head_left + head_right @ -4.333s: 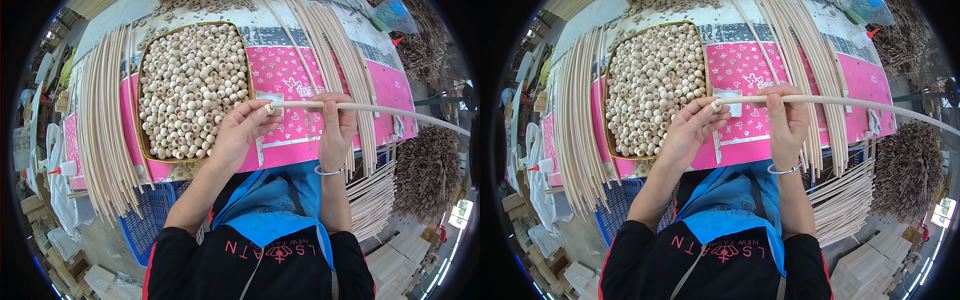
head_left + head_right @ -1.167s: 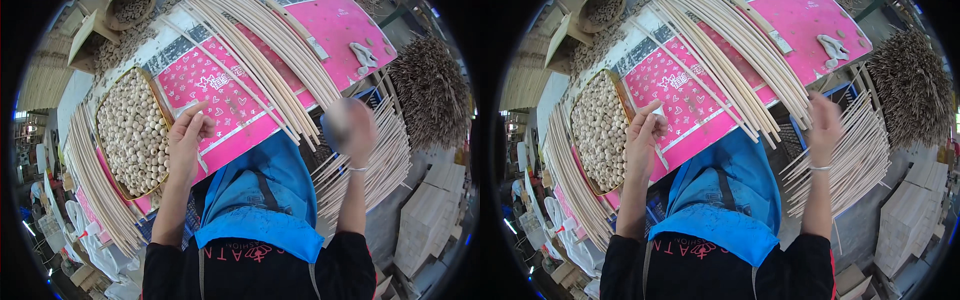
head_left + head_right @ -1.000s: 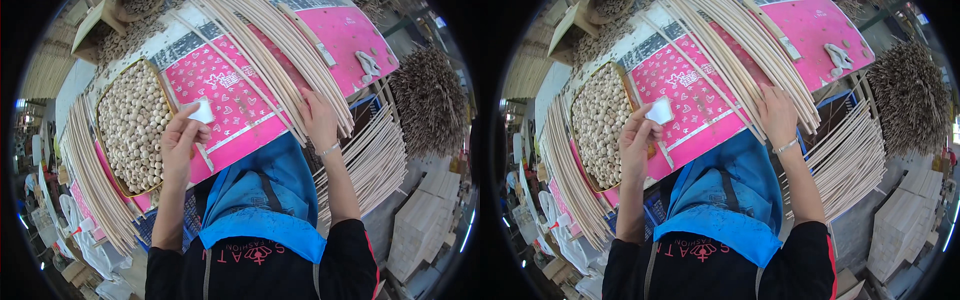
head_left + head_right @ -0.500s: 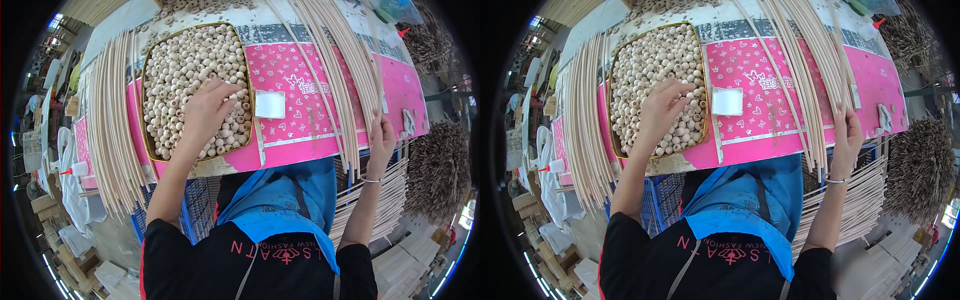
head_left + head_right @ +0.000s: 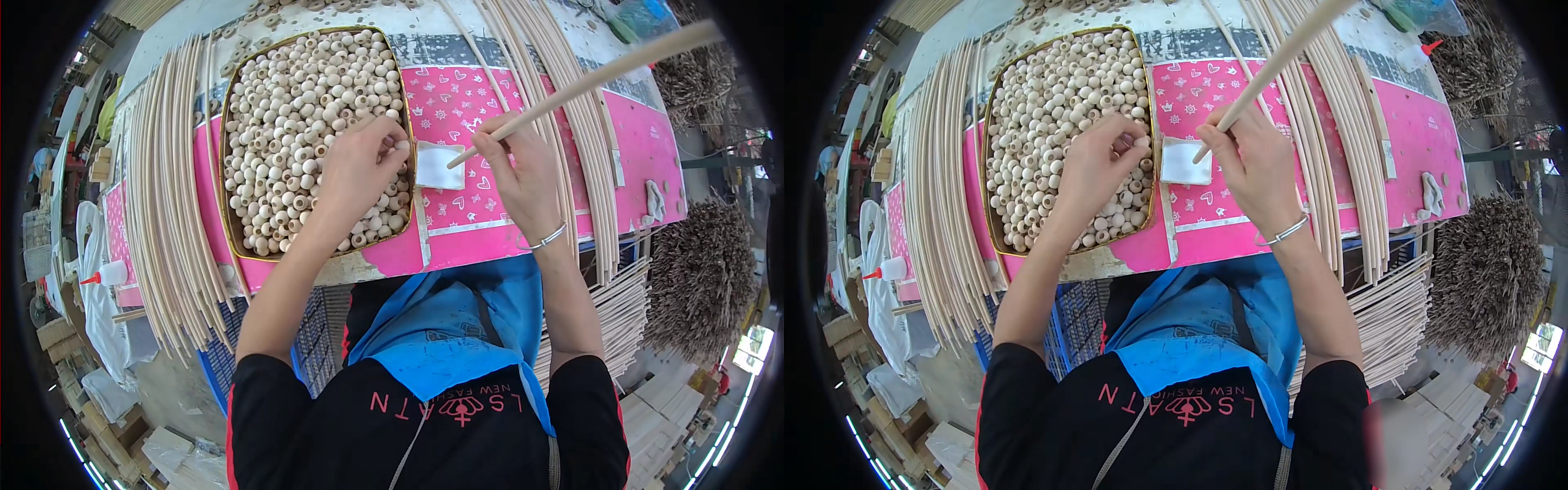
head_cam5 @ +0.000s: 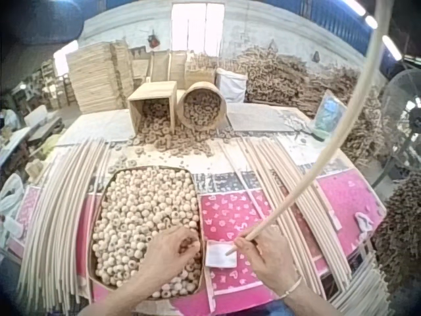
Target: Assembling wooden parts by attaching wooden beads to the ends of long wooden rods using small pieces of adhesive tape.
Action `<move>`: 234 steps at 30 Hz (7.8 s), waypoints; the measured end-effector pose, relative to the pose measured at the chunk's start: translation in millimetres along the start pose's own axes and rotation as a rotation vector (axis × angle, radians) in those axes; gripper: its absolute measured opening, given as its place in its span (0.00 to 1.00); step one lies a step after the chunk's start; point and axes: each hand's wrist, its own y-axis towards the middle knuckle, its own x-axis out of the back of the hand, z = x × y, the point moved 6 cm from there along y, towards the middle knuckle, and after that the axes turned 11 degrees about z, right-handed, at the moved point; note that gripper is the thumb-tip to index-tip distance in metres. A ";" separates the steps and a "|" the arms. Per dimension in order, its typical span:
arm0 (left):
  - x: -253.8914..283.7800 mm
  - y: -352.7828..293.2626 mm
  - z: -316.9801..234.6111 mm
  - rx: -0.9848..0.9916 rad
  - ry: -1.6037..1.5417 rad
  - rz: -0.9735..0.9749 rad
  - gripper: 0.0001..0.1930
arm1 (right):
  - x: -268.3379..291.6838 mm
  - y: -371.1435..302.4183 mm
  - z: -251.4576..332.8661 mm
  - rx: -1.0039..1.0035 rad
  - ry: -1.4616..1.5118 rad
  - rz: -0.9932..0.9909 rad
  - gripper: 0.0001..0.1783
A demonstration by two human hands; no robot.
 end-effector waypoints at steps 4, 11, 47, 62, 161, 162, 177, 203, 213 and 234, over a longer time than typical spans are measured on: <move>-9.3 -20.1 6.0 0.130 -0.700 0.062 0.08 | -18.3 2.8 -1.9 0.027 -0.050 0.032 0.09; -13.9 -30.4 6.8 0.120 -1.121 0.050 0.17 | 0.4 1.5 -8.5 0.037 0.016 -0.031 0.08; -72.7 -17.3 -38.6 0.172 -1.586 0.165 0.10 | 62.1 -60.1 -13.3 0.119 0.480 -0.325 0.13; -67.7 -6.7 -48.8 -0.032 -1.308 -0.029 0.10 | 32.7 -92.6 -17.3 -0.014 0.684 -0.483 0.13; -3.7 37.0 -4.2 -0.128 0.799 -0.102 0.07 | 32.9 -8.4 1.0 -0.036 0.097 -0.069 0.10; 2.3 31.5 -7.2 -0.147 0.680 -0.160 0.07 | 26.1 -6.0 0.7 -0.029 0.098 -0.059 0.10; -27.3 -26.4 -0.1 0.109 -1.290 -0.041 0.11 | 3.5 4.8 -9.1 0.041 -0.024 -0.011 0.10; -59.8 -6.8 -27.7 0.136 -1.423 0.079 0.13 | 56.4 -38.1 -25.5 -0.027 0.642 -0.372 0.20; -59.6 -9.9 -31.4 0.091 -1.325 0.037 0.13 | 57.0 -48.1 -26.4 0.018 0.596 -0.340 0.19; -42.2 13.2 -46.0 -0.059 -1.274 -0.165 0.14 | 113.9 -170.3 26.7 -0.217 -0.403 -0.367 0.21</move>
